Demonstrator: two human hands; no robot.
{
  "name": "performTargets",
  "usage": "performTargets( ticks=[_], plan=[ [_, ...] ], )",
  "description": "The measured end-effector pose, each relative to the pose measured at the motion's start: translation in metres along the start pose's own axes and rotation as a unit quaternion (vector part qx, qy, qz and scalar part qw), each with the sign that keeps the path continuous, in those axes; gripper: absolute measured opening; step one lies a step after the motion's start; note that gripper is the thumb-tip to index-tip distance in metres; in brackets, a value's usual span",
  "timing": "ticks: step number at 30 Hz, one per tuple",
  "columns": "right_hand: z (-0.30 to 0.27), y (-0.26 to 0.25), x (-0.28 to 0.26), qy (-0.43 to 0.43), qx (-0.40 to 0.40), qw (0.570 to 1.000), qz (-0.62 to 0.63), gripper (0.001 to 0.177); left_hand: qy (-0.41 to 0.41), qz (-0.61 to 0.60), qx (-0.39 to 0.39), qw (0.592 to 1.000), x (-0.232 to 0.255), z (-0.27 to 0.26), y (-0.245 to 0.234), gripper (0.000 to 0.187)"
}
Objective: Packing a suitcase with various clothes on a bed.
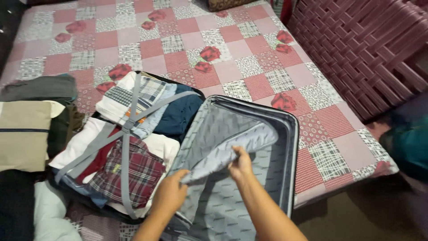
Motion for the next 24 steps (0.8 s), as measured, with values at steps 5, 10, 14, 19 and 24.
performTargets(
  ticks=[5,10,14,19,24],
  plan=[
    [0.031,0.134,0.023,-0.046,-0.083,0.995,-0.035,0.021,0.016,-0.040,0.098,0.994,-0.033,0.018,-0.080,0.040],
    [0.010,0.267,0.096,-0.070,-0.182,0.976,-0.100,0.046,-0.070,-0.064,0.205,0.974,-0.121,0.067,-0.126,0.037],
    [0.053,0.281,0.180,-0.091,-0.269,0.947,-0.149,0.048,-0.089,-0.042,0.234,0.967,-0.200,0.116,-0.128,0.035],
    [0.012,0.296,0.206,0.102,-0.316,0.910,-0.249,0.103,-0.136,-0.035,0.209,0.968,-0.271,0.148,-0.113,0.038],
    [-0.002,0.234,0.204,0.056,-0.368,0.810,-0.453,0.101,-0.160,-0.059,0.212,0.962,-0.296,0.169,-0.099,0.041]
  ],
)
Point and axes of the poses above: each hand's wrist, its own z-axis towards the middle knuckle, its own y-axis out of the palm, x = y × z, the point moved 2 cm from there along z, towards the middle knuckle, and after that the axes turned 12 degrees about -y, right-handed, at the moved point
